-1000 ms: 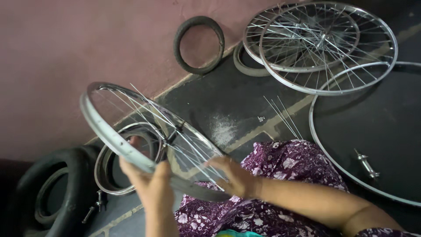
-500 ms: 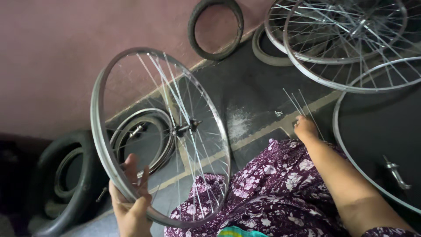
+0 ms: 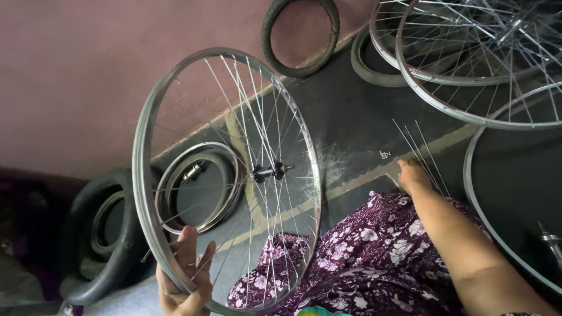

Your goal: The person inserts bicycle spokes one at a time into the hub and rim, threading them through the rim holes and adjusting their position. The person repeats this process for multiple spokes while holding the wheel upright.

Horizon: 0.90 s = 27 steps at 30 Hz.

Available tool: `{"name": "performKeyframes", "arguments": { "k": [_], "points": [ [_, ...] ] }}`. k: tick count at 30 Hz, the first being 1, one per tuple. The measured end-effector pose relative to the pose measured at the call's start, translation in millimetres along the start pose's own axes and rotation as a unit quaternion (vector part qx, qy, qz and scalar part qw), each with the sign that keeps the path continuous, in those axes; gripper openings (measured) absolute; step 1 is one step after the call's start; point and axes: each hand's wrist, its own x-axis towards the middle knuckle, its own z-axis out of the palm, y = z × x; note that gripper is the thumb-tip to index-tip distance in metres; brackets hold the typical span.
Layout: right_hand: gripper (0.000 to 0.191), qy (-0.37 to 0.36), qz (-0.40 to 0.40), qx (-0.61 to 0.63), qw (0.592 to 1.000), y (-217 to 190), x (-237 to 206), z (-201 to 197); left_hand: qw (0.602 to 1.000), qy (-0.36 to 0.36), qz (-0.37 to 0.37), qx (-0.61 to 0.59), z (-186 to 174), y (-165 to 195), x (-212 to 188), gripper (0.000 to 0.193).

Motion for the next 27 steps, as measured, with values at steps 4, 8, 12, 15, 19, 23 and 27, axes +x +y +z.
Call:
{"name": "performKeyframes", "arguments": {
  "k": [4, 8, 12, 15, 19, 23, 27],
  "points": [
    [0.039, 0.035, -0.052, 0.089, 0.994, -15.9, -1.4, 4.4, 0.999, -0.030, -0.014, 0.005, 6.2, -6.9, 5.2, 0.100],
    [0.021, 0.196, -0.192, 0.295, 0.915, -78.0, -10.9, 2.8, 0.999, -0.041, -0.018, 0.027, 13.6, -8.9, 8.9, 0.097],
    [0.025, 0.135, -0.247, 0.529, 0.800, -175.2, -10.3, -5.8, 0.998, -0.051, -0.003, 0.047, 18.0, -9.5, 9.2, 0.095],
    [0.041, 0.062, -0.264, 0.591, 0.760, -236.2, 5.4, -20.1, 0.998, -0.047, -0.009, 0.042, 20.9, -8.9, 9.7, 0.093],
    [0.050, 0.036, -0.256, 0.575, 0.776, -283.2, 16.6, -30.7, 0.998, -0.012, -0.026, 0.054, 27.3, -6.0, 7.5, 0.094],
    [0.047, 0.091, -0.272, 0.620, 0.731, -287.9, 2.3, -35.3, 0.998, -0.011, -0.027, 0.058, 32.4, -4.1, 5.7, 0.088],
    [0.056, 0.196, -0.416, 0.582, 0.671, -263.4, -50.9, -43.3, 0.998, -0.016, -0.015, 0.057, 35.5, -8.6, 7.2, 0.092]
  ]
}}
